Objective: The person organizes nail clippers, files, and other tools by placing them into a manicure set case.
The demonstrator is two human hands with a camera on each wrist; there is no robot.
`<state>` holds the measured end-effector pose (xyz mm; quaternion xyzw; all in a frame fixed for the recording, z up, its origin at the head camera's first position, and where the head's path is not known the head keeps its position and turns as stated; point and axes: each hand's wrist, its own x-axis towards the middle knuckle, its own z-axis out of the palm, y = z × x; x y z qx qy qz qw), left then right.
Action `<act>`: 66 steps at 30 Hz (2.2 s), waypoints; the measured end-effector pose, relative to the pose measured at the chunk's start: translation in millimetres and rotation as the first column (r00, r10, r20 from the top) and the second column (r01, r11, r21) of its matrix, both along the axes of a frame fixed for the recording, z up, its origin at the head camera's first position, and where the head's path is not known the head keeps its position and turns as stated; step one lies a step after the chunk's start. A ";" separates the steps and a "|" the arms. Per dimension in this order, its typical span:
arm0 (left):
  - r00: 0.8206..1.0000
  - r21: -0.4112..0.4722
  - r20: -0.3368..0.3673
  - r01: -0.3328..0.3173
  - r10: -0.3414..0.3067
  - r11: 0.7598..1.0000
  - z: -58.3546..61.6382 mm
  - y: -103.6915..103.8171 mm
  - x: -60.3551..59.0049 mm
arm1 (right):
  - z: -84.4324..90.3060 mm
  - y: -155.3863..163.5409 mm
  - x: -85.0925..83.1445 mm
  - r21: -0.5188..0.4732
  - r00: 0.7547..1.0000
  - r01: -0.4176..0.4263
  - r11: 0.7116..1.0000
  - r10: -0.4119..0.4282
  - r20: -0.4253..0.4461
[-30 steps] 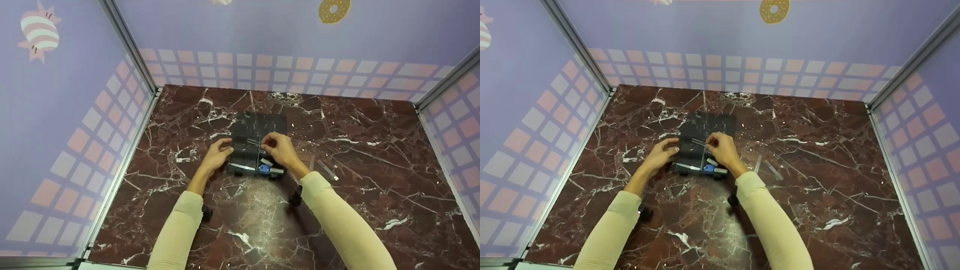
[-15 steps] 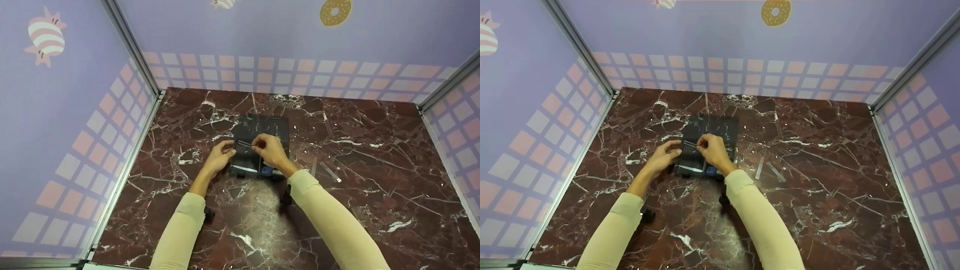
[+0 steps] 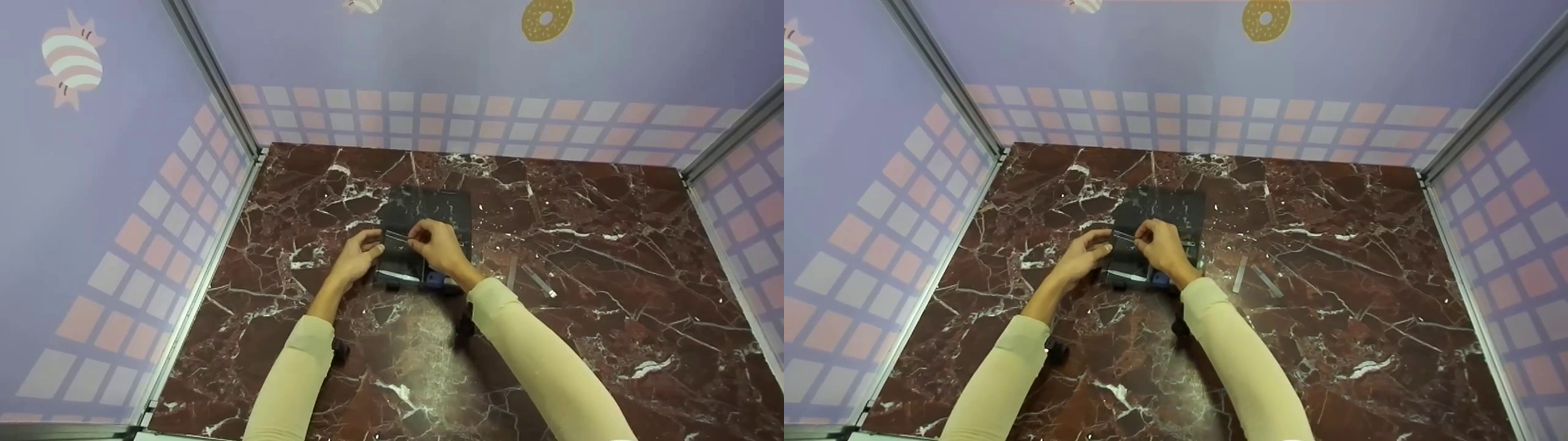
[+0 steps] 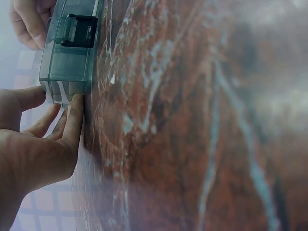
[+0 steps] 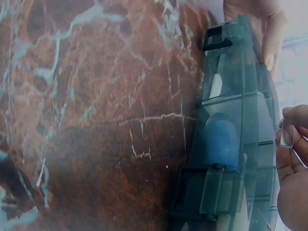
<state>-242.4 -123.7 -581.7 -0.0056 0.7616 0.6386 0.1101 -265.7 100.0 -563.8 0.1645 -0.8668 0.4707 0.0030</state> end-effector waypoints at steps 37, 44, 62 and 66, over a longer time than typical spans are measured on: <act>1.000 0.014 0.008 0.013 -0.013 1.000 0.6 0.3 -1.9 | -11.6 193.0 56.2 0.070 0.976 0.203 0.977 -0.197 -0.090; 1.000 0.025 0.015 0.002 -0.002 1.000 -1.6 0.3 -1.8 | -26.9 232.4 66.6 0.127 0.955 0.284 0.950 -0.268 -0.127; 1.000 0.005 0.011 0.006 -0.006 1.000 -1.9 -2.4 0.9 | -42.4 244.0 79.2 0.207 0.964 0.267 0.941 -0.263 -0.051; 1.000 0.002 0.014 0.007 -0.007 1.000 -0.9 -1.9 1.4 | -40.9 244.0 79.9 0.213 0.961 0.275 0.937 -0.272 -0.045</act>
